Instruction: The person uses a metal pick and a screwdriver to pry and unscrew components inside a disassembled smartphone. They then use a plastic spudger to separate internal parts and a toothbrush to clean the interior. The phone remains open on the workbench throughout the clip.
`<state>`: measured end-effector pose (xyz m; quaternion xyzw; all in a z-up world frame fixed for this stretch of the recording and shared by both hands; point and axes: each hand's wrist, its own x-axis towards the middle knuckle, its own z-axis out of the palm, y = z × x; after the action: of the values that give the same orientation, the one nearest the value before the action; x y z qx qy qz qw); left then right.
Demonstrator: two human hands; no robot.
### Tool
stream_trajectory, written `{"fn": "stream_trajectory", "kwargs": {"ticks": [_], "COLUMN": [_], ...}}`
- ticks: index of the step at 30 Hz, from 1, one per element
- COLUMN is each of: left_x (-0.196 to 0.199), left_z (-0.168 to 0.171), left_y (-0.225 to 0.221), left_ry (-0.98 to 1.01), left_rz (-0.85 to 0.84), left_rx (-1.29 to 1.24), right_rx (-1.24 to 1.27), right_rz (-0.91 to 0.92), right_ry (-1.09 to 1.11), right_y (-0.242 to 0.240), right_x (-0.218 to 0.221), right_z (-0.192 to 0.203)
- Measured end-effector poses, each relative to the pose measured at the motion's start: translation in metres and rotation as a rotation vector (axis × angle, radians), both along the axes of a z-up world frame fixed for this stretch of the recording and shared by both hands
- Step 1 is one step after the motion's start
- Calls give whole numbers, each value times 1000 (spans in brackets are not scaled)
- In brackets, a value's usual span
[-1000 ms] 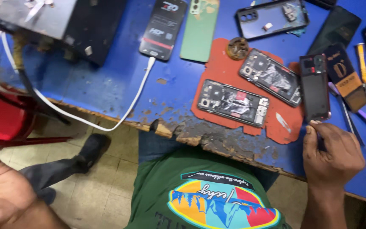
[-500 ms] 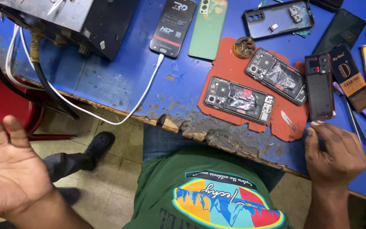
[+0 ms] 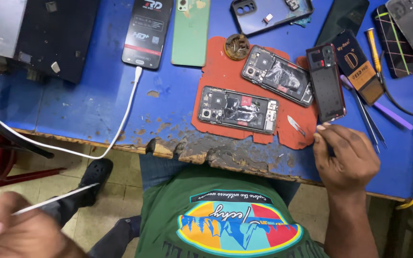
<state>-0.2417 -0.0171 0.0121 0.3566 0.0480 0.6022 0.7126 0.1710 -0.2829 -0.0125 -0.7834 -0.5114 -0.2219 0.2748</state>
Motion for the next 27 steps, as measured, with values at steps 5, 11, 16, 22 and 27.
{"fn": "stream_trajectory", "kwargs": {"ticks": [5,11,16,22,27], "left_x": [69,145,198,206,198], "left_z": [32,42,23,30,26], "left_y": [-21,-37,-55,-19,-5], "left_ry": [204,981,1068,1013,1040], "left_rz": [-264,-287,-175,-103,-166], "left_rx": [222,1030,1546,1461,1355], "right_rx": [49,242,-472,-598,-556], "right_rz": [62,473,677,381,537], "right_ry": [129,1081,1589,1232,1164], "right_y": [12,28,31,27,22], "right_x": [-13,-25,-22,-17,-15], "right_z": [15,43,59,45,50]}}
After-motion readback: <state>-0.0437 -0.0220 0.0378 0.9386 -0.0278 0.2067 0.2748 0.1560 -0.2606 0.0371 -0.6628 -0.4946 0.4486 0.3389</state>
